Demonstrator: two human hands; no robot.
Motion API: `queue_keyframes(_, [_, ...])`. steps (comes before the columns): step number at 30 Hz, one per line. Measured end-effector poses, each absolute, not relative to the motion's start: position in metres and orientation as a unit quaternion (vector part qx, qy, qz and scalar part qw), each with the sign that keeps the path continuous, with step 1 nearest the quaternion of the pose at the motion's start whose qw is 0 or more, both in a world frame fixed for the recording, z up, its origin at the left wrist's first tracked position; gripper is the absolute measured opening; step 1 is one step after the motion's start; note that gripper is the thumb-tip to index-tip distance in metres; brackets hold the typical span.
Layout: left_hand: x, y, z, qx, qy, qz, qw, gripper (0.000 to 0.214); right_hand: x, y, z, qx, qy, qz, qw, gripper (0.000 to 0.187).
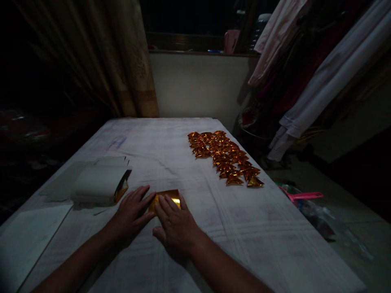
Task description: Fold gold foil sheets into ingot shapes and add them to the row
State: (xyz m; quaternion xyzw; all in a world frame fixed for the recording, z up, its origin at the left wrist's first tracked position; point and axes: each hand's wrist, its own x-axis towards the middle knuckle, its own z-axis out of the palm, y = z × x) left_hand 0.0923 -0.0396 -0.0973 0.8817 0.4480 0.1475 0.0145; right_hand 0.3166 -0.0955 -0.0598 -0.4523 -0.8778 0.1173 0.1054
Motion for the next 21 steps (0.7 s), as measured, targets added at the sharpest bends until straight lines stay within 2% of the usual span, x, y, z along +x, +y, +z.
queue_keyframes(5, [0.088,-0.036,-0.101,0.886,0.448,0.116,0.026,0.06,0.343,-0.102,-0.054,-0.437,-0.884,0.155,0.054,0.061])
queue_keyframes(13, [0.072,-0.032,-0.09,0.892,0.445,0.057,0.048,0.065,0.376,-0.106,-0.05,-0.462,-0.874,0.147,0.029,0.057])
queue_keyframes(21, [0.115,-0.072,-0.066,0.912,0.391,0.116,-0.031,0.063,0.375,-0.107,-0.052,-0.463,-0.875,0.141,0.033,0.058])
